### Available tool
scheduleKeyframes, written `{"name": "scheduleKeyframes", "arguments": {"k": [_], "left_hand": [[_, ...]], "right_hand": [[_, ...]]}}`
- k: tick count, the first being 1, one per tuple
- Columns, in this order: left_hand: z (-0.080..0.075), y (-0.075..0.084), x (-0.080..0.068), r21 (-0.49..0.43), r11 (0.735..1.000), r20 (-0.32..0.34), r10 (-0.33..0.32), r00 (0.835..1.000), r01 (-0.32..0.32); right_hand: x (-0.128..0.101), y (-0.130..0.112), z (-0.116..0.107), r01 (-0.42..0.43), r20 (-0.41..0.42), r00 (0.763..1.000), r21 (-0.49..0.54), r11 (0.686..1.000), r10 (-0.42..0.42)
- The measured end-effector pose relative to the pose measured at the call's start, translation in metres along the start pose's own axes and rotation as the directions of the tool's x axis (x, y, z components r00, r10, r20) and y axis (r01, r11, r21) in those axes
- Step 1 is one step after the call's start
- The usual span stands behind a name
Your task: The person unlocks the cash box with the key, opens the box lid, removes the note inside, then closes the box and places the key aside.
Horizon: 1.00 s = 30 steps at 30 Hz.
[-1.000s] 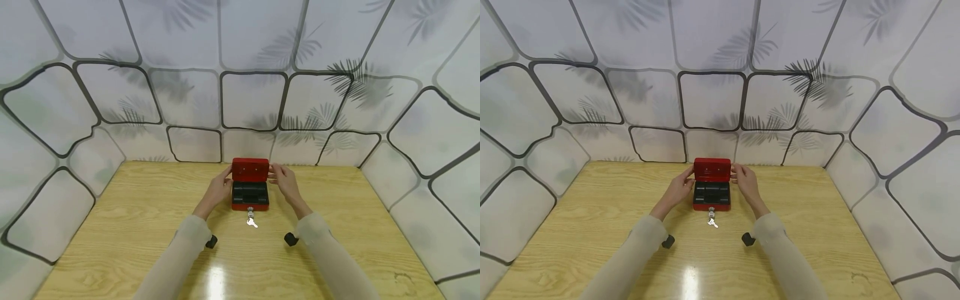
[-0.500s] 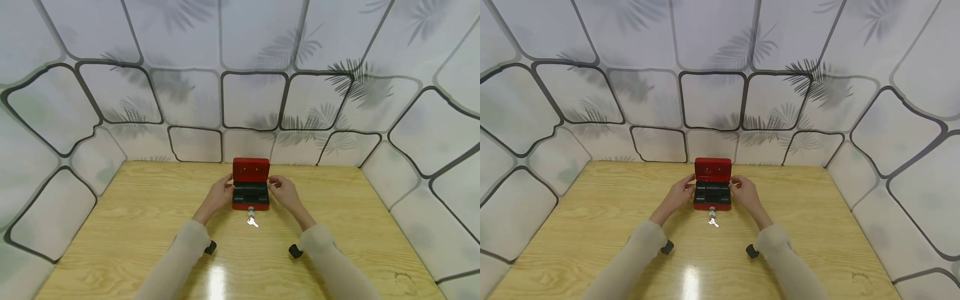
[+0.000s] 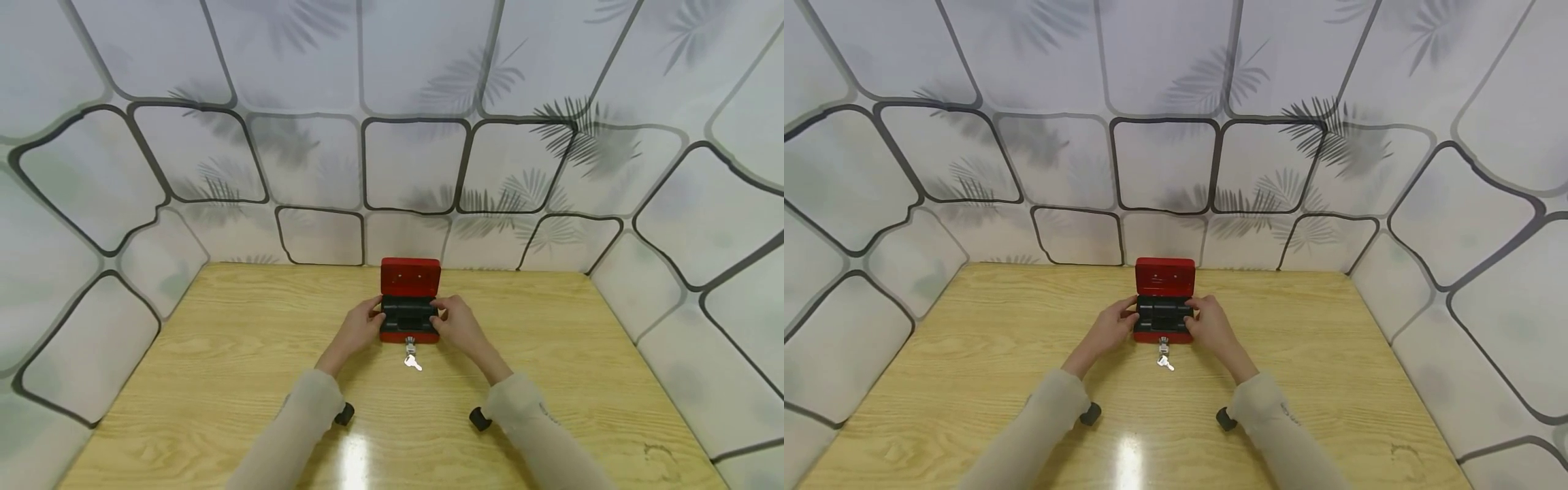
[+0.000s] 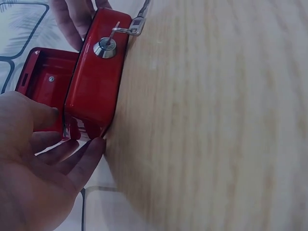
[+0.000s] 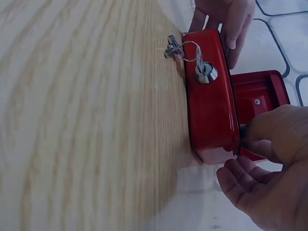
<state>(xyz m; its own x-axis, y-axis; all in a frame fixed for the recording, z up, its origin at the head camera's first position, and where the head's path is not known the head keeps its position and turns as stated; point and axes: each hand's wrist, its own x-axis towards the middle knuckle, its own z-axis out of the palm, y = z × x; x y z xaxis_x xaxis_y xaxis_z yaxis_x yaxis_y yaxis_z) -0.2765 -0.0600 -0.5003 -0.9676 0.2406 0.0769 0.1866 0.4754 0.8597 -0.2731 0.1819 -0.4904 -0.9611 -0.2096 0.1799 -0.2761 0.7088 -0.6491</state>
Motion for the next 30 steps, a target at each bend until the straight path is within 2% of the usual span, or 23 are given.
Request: {"name": "scheduleKeyframes", "arguments": {"k": [9, 20, 30], "left_hand": [[0.001, -0.002, -0.003, -0.025, 0.999, 0.003, 0.044, 0.999, -0.044], [0.001, -0.006, -0.003, -0.026, 0.999, 0.024, 0.023, 0.999, -0.022], [0.001, -0.005, -0.003, -0.029, 1.0, 0.031, -0.002, 1.0, 0.003]], "right_hand": [[0.004, -0.005, 0.011, -0.013, -0.038, 0.999, -0.088, 0.996, 0.01], [0.006, -0.007, 0.013, 0.057, -0.109, 0.991, -0.177, 0.983, -0.077], [0.004, -0.018, 0.01, 0.017, -0.143, 0.989, -0.181, 0.983, -0.043]]}}
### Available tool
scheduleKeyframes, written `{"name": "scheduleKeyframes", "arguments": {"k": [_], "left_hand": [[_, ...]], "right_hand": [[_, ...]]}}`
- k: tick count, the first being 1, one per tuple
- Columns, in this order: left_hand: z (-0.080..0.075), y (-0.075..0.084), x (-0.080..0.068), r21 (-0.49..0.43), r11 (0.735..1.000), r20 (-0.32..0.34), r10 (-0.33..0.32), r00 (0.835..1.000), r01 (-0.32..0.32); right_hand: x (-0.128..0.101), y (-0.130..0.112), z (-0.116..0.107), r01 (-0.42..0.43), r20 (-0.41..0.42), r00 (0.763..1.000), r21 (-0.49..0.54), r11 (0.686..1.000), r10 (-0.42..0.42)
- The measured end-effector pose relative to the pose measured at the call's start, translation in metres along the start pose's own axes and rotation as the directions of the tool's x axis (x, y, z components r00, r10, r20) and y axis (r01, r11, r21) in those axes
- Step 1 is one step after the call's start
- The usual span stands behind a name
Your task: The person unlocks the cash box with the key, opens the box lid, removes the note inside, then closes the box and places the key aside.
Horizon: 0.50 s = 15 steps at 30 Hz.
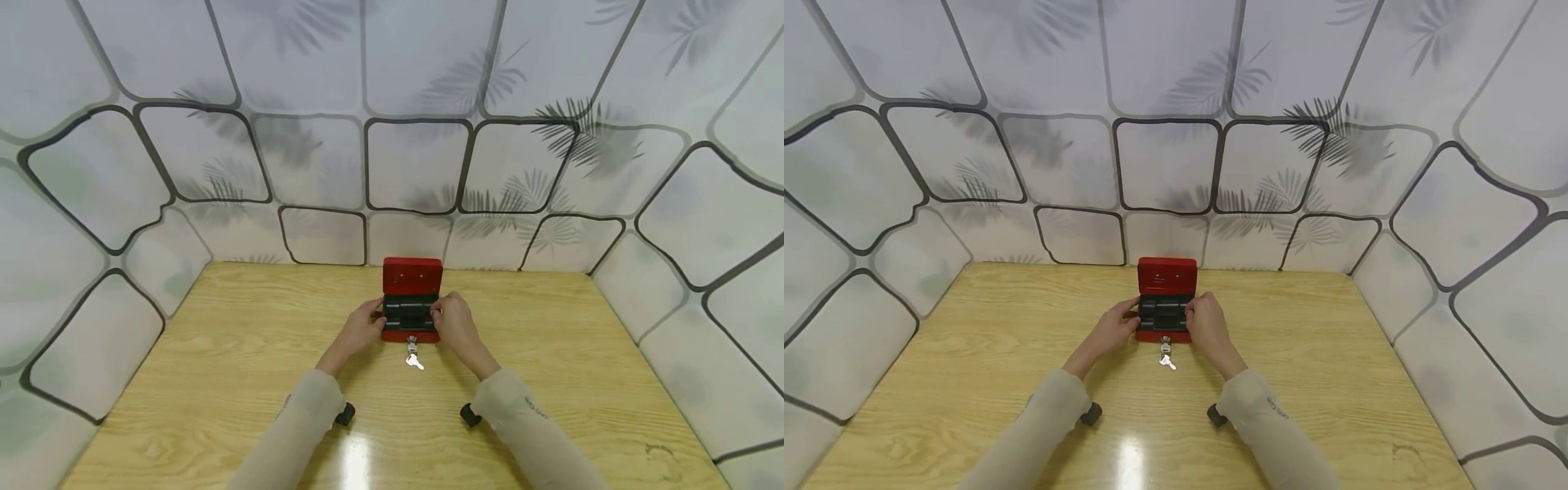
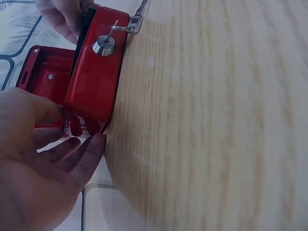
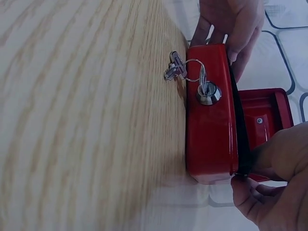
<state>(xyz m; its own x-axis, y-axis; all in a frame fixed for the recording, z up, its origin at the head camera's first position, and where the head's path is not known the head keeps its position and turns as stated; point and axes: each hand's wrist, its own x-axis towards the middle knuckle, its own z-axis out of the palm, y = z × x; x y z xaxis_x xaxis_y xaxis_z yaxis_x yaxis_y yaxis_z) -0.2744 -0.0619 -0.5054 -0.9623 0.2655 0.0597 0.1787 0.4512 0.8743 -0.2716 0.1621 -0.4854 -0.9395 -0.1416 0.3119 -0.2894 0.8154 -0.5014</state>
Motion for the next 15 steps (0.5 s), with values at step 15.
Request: {"name": "scheduleKeyframes", "arguments": {"k": [15], "left_hand": [[-0.001, 0.001, -0.002, -0.011, 1.0, 0.003, 0.025, 1.0, -0.025]], "right_hand": [[0.0, -0.013, -0.021, -0.013, -0.041, 0.999, -0.062, 0.998, 0.01]]}}
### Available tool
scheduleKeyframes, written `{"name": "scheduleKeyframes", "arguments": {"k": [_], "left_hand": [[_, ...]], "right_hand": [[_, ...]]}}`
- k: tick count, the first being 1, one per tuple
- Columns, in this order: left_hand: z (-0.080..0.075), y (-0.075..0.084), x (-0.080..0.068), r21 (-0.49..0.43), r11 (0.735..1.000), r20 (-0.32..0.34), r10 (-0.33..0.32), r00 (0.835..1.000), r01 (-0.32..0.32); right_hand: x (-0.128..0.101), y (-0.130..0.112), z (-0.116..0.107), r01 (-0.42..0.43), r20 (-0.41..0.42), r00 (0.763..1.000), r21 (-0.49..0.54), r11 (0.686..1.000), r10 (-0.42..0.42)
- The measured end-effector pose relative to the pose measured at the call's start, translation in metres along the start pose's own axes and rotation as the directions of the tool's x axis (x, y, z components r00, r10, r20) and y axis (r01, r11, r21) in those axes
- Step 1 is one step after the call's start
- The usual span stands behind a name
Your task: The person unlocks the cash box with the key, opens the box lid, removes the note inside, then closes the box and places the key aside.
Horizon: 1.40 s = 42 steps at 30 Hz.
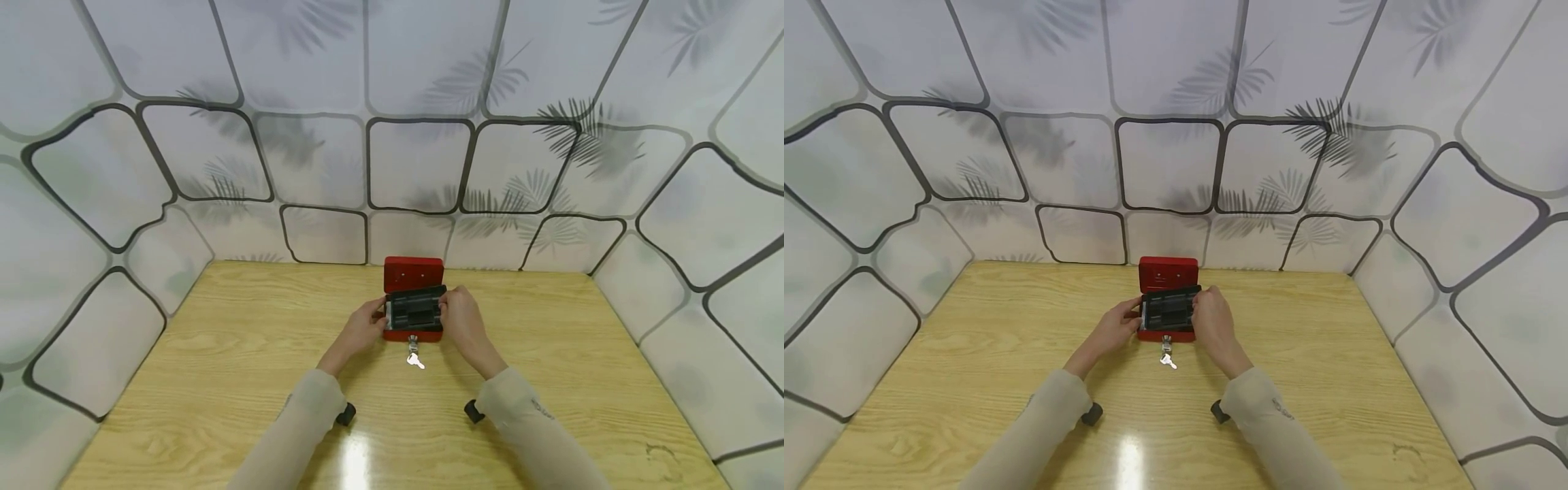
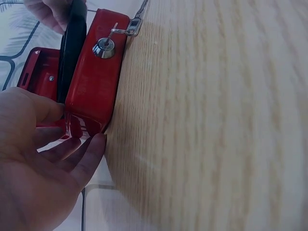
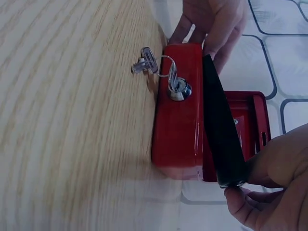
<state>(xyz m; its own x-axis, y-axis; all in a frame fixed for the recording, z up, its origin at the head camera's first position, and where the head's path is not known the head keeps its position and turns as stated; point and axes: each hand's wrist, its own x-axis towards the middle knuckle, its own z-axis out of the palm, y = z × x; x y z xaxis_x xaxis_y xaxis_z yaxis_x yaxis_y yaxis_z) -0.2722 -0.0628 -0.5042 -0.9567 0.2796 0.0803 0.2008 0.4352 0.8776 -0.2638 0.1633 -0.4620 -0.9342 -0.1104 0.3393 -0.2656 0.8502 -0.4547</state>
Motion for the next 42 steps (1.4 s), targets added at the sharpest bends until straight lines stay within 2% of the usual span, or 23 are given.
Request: {"name": "scheduleKeyframes", "arguments": {"k": [15, 25, 34, 42], "left_hand": [[-0.003, 0.001, 0.0, 0.137, 0.989, 0.072, 0.048, 0.996, -0.058], [-0.004, 0.005, -0.001, 0.162, 0.984, 0.115, 0.05, 0.992, -0.069], [-0.006, 0.005, 0.0, 0.163, 0.986, 0.131, 0.019, 0.991, -0.041], [-0.005, 0.003, 0.002, 0.19, 0.981, 0.14, -0.003, 0.99, -0.024]], "right_hand": [[-0.012, 0.028, -0.029, -0.041, -0.009, 0.999, 0.043, 0.998, 0.042], [-0.022, 0.055, -0.055, -0.07, -0.011, 0.997, 0.074, 0.995, 0.071], [-0.028, 0.085, -0.079, -0.124, -0.017, 0.992, 0.077, 0.989, 0.125], [-0.034, 0.109, -0.09, -0.156, -0.016, 0.987, 0.048, 0.987, 0.157]]}}
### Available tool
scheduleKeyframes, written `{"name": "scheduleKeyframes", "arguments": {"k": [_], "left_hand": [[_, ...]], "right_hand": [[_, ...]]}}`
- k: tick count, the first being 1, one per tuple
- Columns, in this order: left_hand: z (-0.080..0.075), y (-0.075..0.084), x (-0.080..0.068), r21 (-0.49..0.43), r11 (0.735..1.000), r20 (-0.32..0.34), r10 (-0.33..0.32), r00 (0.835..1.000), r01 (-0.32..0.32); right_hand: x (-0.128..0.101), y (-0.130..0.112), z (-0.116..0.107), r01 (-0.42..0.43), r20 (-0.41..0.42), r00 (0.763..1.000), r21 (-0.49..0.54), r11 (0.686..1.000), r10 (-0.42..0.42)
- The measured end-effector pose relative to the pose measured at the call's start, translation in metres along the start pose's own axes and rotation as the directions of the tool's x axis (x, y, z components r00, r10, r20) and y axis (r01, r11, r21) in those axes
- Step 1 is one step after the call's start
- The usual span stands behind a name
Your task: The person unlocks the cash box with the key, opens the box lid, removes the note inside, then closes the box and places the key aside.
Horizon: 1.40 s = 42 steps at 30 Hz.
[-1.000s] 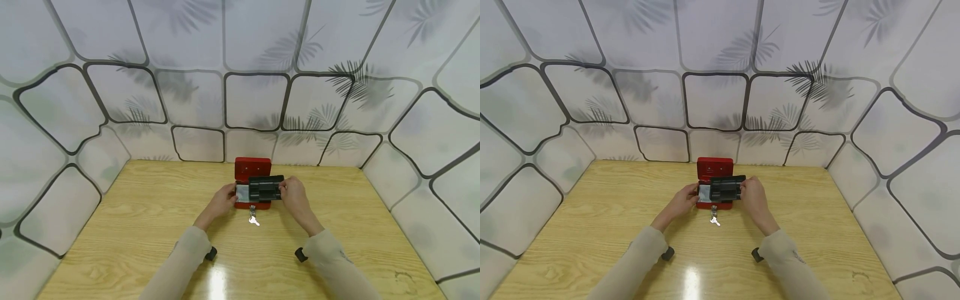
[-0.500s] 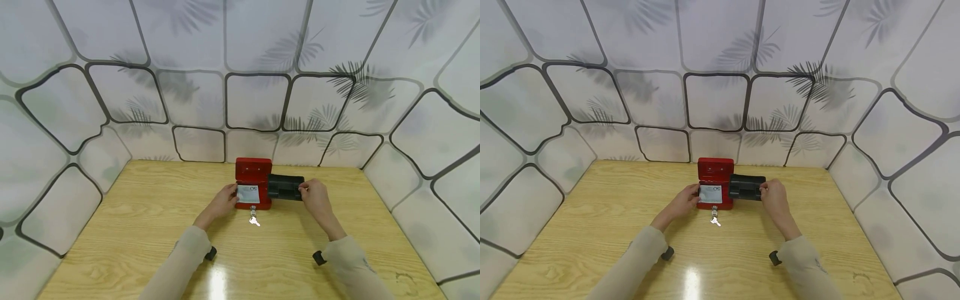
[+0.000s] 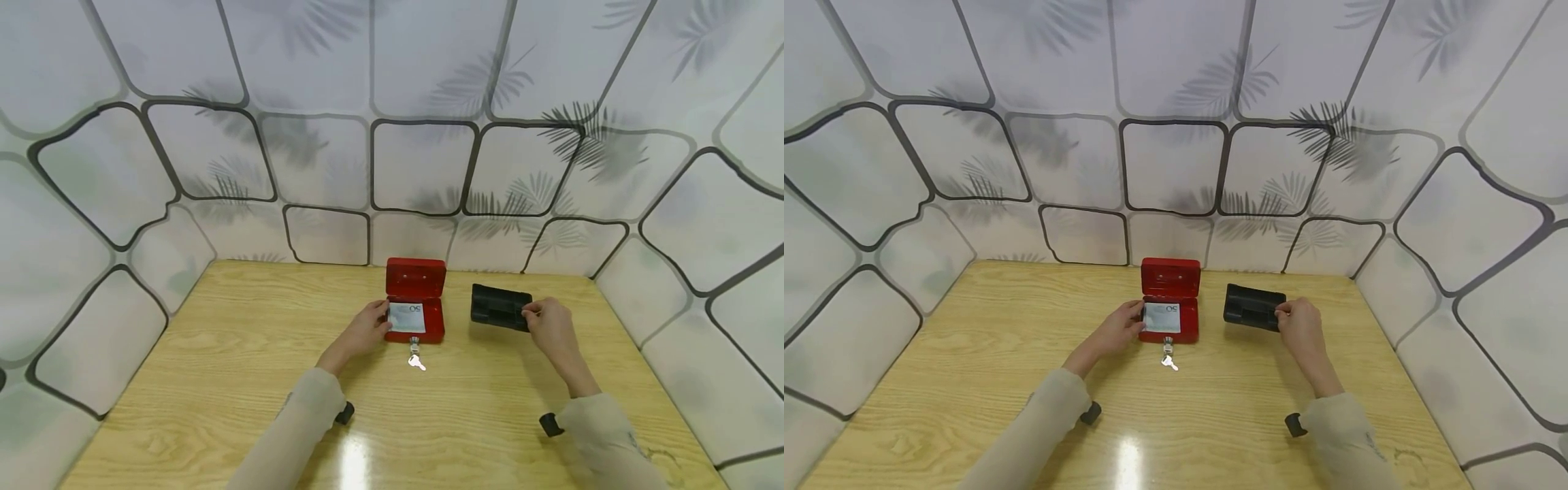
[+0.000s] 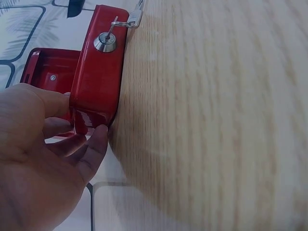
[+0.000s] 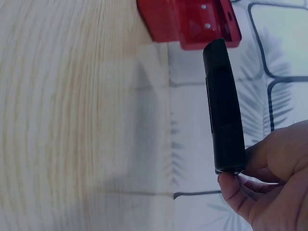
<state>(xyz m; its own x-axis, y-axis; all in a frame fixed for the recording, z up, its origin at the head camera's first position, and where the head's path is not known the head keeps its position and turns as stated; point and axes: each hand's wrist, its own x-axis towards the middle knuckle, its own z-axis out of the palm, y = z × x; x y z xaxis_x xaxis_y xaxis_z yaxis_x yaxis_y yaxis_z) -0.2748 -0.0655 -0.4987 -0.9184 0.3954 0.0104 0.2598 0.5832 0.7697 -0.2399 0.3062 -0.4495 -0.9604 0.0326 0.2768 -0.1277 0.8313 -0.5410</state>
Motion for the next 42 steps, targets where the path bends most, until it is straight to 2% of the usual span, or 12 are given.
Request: {"name": "scheduleKeyframes", "arguments": {"k": [4, 10, 21, 36, 42], "left_hand": [[0.0, 0.0, 0.0, 0.001, 1.0, 0.008, -0.016, 1.0, 0.016], [0.001, -0.001, 0.002, -0.025, 1.0, 0.01, 0.003, 1.0, -0.003], [0.001, 0.0, 0.001, 0.007, 1.0, 0.005, -0.001, 1.0, 0.001], [0.002, -0.001, 0.001, 0.0, 1.0, 0.001, 0.0, 1.0, 0.0], [0.004, 0.0, 0.001, 0.003, 1.0, 0.001, -0.001, 1.0, 0.001]], "right_hand": [[0.001, 0.009, -0.002, -0.027, 0.018, 0.999, -0.002, 1.0, 0.027], [0.002, 0.02, 0.0, -0.045, 0.039, 0.998, 0.002, 0.999, 0.045], [0.009, 0.031, 0.01, -0.094, 0.08, 0.992, 0.009, 0.996, 0.093], [0.044, 0.03, 0.035, -0.026, 0.073, 0.997, 0.018, 0.999, 0.025], [0.059, 0.031, 0.048, 0.022, 0.072, 0.997, -0.024, 0.999, -0.02]]}}
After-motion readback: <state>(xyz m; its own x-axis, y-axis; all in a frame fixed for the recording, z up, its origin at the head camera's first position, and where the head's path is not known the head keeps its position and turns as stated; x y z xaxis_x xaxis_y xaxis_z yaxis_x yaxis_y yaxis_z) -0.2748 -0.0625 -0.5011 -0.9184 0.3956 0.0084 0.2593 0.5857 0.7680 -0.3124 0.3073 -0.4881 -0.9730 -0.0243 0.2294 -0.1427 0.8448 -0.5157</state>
